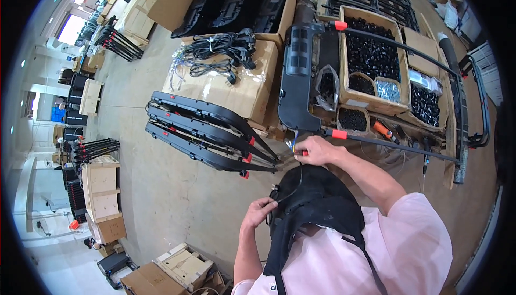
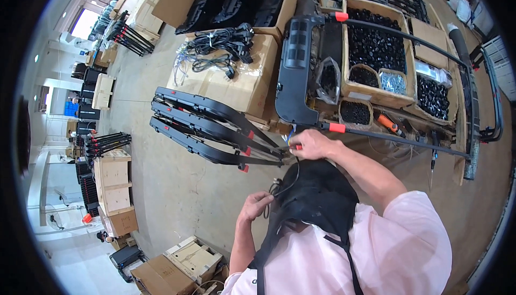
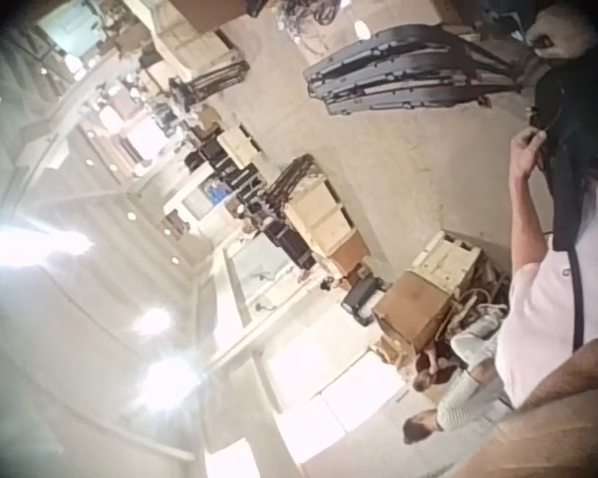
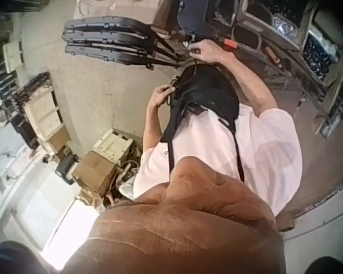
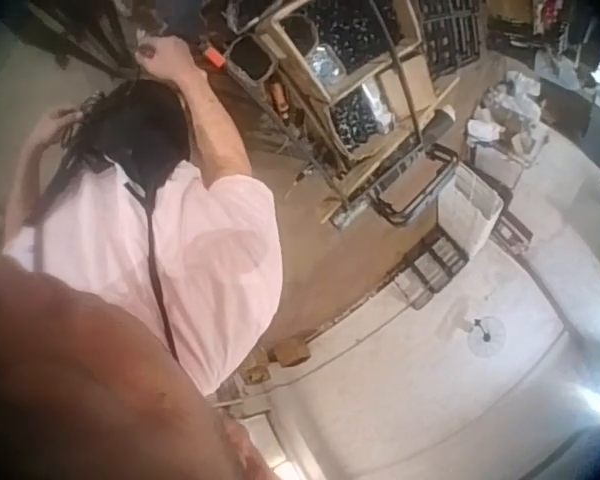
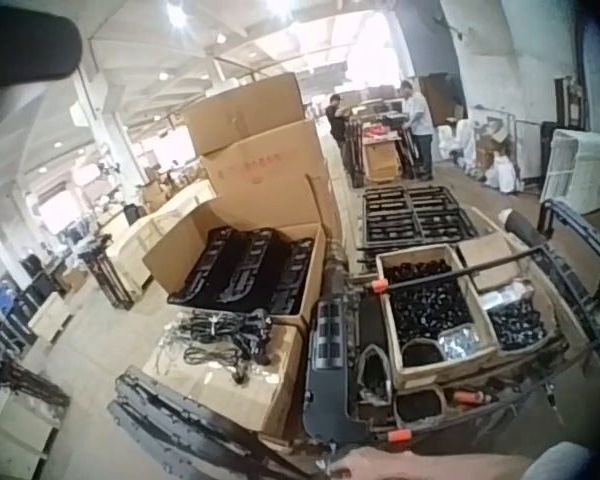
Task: Assembling metal frames using a power drill and other components in a manufacturing facility.
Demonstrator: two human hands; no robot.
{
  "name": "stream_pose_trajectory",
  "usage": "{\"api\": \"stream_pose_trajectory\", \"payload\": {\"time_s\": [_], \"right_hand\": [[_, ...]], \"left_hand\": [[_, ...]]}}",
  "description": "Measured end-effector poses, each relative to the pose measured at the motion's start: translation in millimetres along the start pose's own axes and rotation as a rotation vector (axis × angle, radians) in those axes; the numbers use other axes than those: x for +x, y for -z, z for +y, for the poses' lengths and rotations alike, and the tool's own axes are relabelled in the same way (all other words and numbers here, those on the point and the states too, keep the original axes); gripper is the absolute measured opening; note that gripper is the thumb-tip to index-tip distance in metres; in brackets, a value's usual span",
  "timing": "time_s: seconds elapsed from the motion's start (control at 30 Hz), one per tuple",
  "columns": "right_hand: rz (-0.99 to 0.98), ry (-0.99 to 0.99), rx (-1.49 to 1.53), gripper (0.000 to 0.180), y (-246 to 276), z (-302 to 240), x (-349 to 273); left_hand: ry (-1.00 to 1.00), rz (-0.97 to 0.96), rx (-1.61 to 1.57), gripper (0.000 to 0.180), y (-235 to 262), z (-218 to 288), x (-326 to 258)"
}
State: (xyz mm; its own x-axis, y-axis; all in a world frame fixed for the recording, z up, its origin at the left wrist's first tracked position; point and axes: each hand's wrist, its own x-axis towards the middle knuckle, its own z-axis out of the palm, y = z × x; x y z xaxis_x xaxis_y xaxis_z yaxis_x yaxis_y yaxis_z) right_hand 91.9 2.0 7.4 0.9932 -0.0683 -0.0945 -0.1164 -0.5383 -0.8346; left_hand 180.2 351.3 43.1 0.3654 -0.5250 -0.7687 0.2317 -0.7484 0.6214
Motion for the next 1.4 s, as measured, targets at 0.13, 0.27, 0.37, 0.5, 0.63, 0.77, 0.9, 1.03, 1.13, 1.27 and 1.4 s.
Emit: {"api": "stream_pose_trajectory", "payload": {"time_s": [0.13, 0.27, 0.37, 0.5, 0.63, 0.77, 0.9, 1.03, 1.13, 1.27, 1.4], "right_hand": [[0.189, -0.031, 0.313, 0.027, 69.5, -68.8, -22.2], [0.3, 0.056, 0.259, 0.021, 137.5, -114.0, -25.0], [0.266, 0.019, 0.098, 0.023, 144.7, -114.9, -13.5], [-0.183, -0.273, -0.206, 0.031, 123.8, -51.2, -5.1], [-0.764, -0.087, 0.102, 0.031, 54.1, -26.8, -40.1], [-0.841, -0.147, 0.201, 0.033, 56.8, -31.7, -52.6], [-0.258, -0.31, 0.753, 0.017, 102.2, -72.9, -60.7], [0.217, -0.166, 0.97, 0.013, 113.4, -24.7, -58.5], [0.365, -0.186, 0.961, 0.012, 116.7, -1.8, -78.5], [0.42, -0.232, 0.921, 0.013, 113.3, 13.9, -112.1], [0.589, -0.349, 1.009, 0.012, 98.6, 34.2, -145.3]], "left_hand": [[-0.157, -0.11, -0.112, 0.026, 13.4, 36.8, -36.9], [-0.48, -0.115, -0.381, 0.023, 7.6, 102.8, -79.3], [-0.555, -0.112, -0.493, 0.021, 9.8, 154.1, -99.4], [-0.453, 0.032, -0.175, 0.018, -7.3, 207.2, -121.0], [-0.551, -0.099, 0.571, 0.018, -18.4, 210.6, -135.1], [-0.553, -0.172, 0.542, 0.018, -0.5, 208.9, -168.4], [-0.753, 0.424, -0.273, 0.019, 9.3, 201.6, -185.4], [-1.024, 0.348, -0.899, 0.028, 28.3, 263.1, -158.6], [-1.157, 0.366, -1.029, 0.027, 45.6, 320.3, -130.5], [-1.078, 0.543, -1.209, 0.022, 79.6, 382.4, -47.6], [-0.93, 0.696, -1.04, 0.022, 162.7, 390.9, 116.2]]}}
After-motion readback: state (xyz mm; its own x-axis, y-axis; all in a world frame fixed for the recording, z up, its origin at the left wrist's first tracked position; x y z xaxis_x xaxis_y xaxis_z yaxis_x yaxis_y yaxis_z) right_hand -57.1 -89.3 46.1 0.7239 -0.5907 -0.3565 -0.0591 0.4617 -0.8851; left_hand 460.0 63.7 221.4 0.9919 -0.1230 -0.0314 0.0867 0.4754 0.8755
